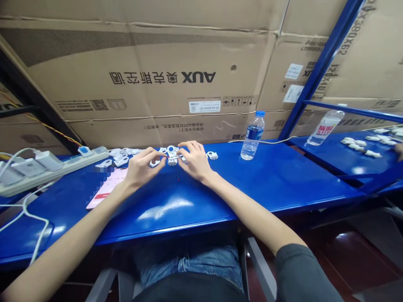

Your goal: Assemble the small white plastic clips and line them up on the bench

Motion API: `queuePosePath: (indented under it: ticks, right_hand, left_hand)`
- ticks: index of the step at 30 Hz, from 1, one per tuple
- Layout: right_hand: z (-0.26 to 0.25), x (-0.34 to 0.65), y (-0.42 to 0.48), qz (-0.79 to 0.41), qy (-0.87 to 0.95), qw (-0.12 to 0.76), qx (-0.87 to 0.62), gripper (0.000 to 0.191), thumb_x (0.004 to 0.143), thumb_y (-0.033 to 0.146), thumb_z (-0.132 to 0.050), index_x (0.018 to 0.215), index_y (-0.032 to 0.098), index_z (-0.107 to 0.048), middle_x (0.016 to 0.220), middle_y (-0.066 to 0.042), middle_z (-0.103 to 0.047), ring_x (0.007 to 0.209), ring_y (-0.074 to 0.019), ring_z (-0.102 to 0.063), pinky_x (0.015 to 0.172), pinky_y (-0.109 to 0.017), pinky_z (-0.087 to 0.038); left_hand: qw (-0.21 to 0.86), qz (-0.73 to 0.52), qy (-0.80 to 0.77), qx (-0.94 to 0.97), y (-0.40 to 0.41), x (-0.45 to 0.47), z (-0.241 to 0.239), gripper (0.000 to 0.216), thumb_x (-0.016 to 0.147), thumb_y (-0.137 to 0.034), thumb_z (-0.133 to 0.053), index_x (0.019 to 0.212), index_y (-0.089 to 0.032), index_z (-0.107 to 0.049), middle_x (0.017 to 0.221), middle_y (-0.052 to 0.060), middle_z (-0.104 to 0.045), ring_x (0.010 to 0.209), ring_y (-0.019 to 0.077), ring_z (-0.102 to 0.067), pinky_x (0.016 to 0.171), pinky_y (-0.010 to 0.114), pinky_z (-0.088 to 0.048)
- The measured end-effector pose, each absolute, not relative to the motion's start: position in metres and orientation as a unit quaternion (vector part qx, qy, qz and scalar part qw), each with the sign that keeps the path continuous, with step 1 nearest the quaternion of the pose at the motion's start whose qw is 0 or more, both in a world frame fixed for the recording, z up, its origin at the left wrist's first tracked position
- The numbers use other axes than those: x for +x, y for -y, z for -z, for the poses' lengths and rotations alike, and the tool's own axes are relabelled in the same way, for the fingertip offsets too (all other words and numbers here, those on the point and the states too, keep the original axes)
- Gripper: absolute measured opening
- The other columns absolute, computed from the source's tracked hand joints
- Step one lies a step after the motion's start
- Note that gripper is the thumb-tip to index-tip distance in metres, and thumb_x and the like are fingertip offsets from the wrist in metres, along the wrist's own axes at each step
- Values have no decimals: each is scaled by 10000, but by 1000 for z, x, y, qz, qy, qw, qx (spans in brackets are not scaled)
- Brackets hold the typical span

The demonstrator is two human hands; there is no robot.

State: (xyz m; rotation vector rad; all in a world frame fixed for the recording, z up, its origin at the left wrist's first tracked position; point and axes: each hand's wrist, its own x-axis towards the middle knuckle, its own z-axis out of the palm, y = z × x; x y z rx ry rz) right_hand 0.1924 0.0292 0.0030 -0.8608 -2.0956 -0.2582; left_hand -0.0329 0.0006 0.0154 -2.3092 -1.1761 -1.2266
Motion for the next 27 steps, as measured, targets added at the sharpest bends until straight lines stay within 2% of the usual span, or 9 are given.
queuePosePath:
  ticks: [14,22,27]
  right_hand:
    - [-3,188,-25,117,850,401,-322,137,987,222,-643,1077,239,-745,1341,-89,-699,1249,-282,-562,1083,-473,-431]
    - [-2,187,-24,134,858,384,-314,188,1040,257,-587,1145,250,-742,1375,-86,-683,1275,-277,-560,1108,-479,-425]
    - [-1,186,-23,122,865,377,-307,204,1040,234,-578,1154,251,-747,1378,-92,-679,1272,-274,-566,1111,-483,-429]
  left_hand:
    - [182,390,446,-784,-4,-34,-10,214,1017,-326,-610,969,-229,-795,896,20,-748,728,144,-658,651,272,-444]
    - [175,371,466,-784,-1,-34,-11,252,1025,-356,-592,954,-225,-795,893,42,-750,788,176,-663,698,290,-446]
    - [157,383,485,-771,1,-33,-15,268,1022,-385,-591,896,-217,-758,774,22,-685,734,166,-628,659,282,-411]
